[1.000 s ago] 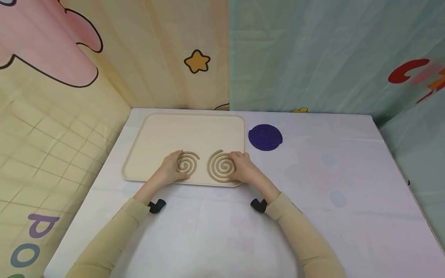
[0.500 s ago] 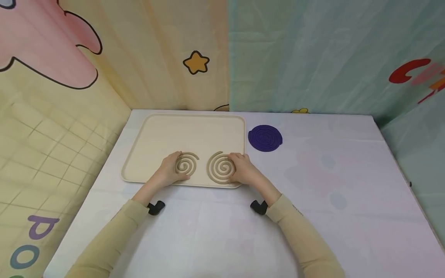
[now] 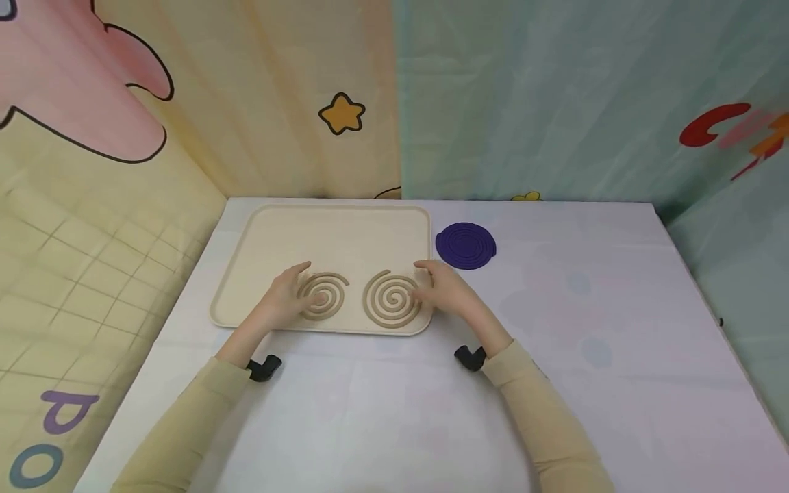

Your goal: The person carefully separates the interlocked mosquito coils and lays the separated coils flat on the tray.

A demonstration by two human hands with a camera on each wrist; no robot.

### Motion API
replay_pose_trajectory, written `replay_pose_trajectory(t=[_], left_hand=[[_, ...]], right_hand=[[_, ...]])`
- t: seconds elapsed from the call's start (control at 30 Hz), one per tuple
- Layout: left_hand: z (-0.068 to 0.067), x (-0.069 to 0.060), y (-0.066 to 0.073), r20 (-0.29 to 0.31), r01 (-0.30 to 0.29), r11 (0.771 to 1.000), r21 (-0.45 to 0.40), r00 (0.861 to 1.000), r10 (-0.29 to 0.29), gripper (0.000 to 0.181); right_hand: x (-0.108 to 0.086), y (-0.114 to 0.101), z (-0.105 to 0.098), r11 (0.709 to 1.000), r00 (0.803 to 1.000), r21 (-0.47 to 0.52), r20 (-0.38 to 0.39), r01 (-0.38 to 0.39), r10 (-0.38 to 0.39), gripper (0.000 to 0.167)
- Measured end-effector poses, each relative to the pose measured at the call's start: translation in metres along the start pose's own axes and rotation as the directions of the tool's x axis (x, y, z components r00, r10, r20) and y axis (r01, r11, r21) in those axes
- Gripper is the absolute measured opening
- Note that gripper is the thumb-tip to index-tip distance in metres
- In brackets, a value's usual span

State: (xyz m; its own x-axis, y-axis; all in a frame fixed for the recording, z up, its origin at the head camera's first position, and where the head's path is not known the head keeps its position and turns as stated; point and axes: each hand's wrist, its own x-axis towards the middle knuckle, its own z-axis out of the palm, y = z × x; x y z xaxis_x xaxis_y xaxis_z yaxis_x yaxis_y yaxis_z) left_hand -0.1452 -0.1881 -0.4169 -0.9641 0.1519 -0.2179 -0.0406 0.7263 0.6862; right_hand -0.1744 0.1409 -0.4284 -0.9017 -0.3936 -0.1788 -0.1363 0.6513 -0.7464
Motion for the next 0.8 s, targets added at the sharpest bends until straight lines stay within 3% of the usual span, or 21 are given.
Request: replay_pose_trajectory(t=[0.17,0.33,0.47,0.6,0.7,0.8], left_hand=[[-0.003,0.005,0.023,-0.084,-0.035,0.986,-0.165,0.996,0.021,0.068],[0.015,0.023,0.060,-0.117,-0.127,0.948,-0.291,0.988,0.096,0.051],[0.046,0.043,0.095,-0.039,-0.133,0.909,-0.394,0.991,0.129,0.046],[0.086,0.063,0.126,0.061,-0.097,0.878,-0.469,0.988,0.142,0.045],[0.110,0.073,0.144,0.138,-0.025,0.873,-0.487,0.985,0.105,0.049],[0.125,0.082,0.157,0.186,0.060,0.878,-0.475,0.982,0.033,0.057]], right_hand=[[0.007,0.019,-0.033,0.998,0.992,0.044,-0.112,-0.046,0.051,0.056],[0.014,0.042,-0.066,0.990,0.961,0.064,-0.241,-0.126,0.138,0.051],[0.023,0.060,-0.082,0.980,0.935,0.035,-0.294,-0.196,0.198,0.050],[0.033,0.076,-0.089,0.967,0.932,-0.028,-0.276,-0.252,0.235,0.051],[0.039,0.080,-0.090,0.960,0.933,-0.063,-0.261,-0.272,0.247,0.053],[0.045,0.076,-0.092,0.955,0.931,-0.082,-0.262,-0.284,0.254,0.053]])
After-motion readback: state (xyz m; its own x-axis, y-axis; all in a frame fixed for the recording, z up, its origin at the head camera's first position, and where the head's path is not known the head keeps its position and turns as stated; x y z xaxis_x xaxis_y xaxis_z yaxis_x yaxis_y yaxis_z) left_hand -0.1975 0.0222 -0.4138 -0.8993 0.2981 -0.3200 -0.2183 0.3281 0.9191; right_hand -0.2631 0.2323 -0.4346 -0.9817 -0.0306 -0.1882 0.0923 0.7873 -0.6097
